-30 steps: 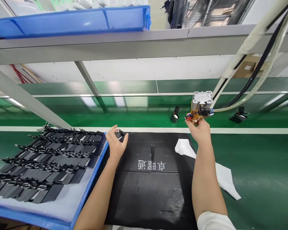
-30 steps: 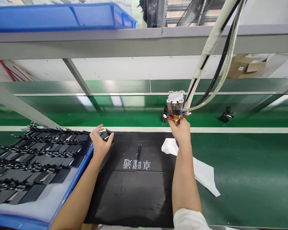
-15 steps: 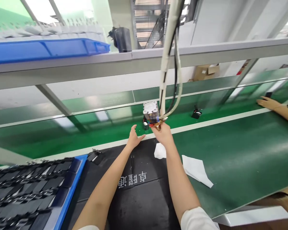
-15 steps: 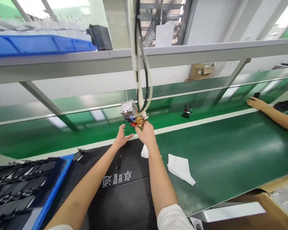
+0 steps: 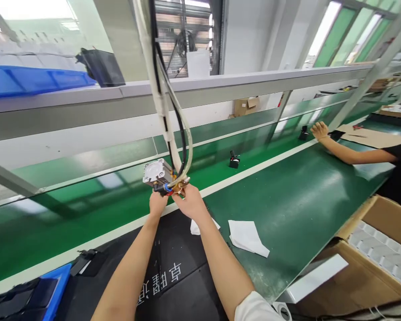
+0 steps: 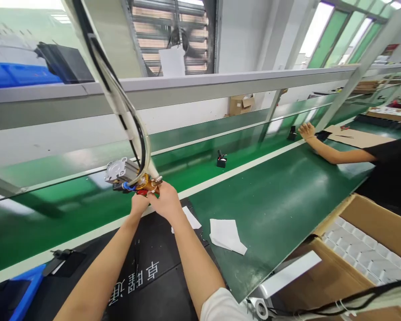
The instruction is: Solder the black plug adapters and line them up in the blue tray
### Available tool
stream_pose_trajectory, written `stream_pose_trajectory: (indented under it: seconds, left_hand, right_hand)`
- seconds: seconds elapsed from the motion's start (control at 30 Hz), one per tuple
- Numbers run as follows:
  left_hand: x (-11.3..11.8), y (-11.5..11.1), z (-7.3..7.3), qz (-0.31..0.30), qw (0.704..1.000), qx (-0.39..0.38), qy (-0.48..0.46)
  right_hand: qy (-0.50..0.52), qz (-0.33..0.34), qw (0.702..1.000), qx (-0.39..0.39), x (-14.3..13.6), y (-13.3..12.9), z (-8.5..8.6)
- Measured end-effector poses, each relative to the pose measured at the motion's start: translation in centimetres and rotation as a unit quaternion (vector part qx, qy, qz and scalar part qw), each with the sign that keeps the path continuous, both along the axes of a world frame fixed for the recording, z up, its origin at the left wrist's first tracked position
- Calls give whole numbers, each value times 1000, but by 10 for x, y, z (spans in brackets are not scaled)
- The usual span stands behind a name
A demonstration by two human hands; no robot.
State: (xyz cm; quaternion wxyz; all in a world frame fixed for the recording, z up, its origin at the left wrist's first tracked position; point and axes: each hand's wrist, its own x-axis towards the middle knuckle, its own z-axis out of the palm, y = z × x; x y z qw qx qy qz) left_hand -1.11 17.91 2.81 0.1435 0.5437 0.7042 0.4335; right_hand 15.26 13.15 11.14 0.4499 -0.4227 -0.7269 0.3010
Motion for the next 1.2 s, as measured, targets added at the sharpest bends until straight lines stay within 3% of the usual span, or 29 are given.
stream_pose_trajectory:
  seconds: [0.1,0.27,0.37,0.43,0.57,0.73,1.03,1.2]
  left_hand:
    - [-24,-33,4,60,996,-65,25]
    - [-66,-105,-12,5,993,-110,53]
    - [-72,-136,-23,5,989,-136,60]
    - [-66,-149,-25,-2,992,-99,77]
    - [-45,-159,-23,-29,985,35,169]
    - [-32,-162,-18,-33,964,18,264]
    - [-34,-161,-19,-72,967,32,243]
    - [-37,-161,-21,-53,988,11,148]
  right_hand:
    - [2,-2,1000,3,-1,1,-1]
    - [-2,-13,1000,7,-5,1,-1]
    - [-11,-13,1000,4,-6,-1,1]
    - [-15,-8,1000,-1,-5,-3,3]
    - [-15,1,1000,-8,-5,-5,3]
    - [-19,5,1000,0,-9,-8,2]
    - [-37,26,999,5,-12,-18,3]
    - [-9,23,1000,9,-10,-15,0]
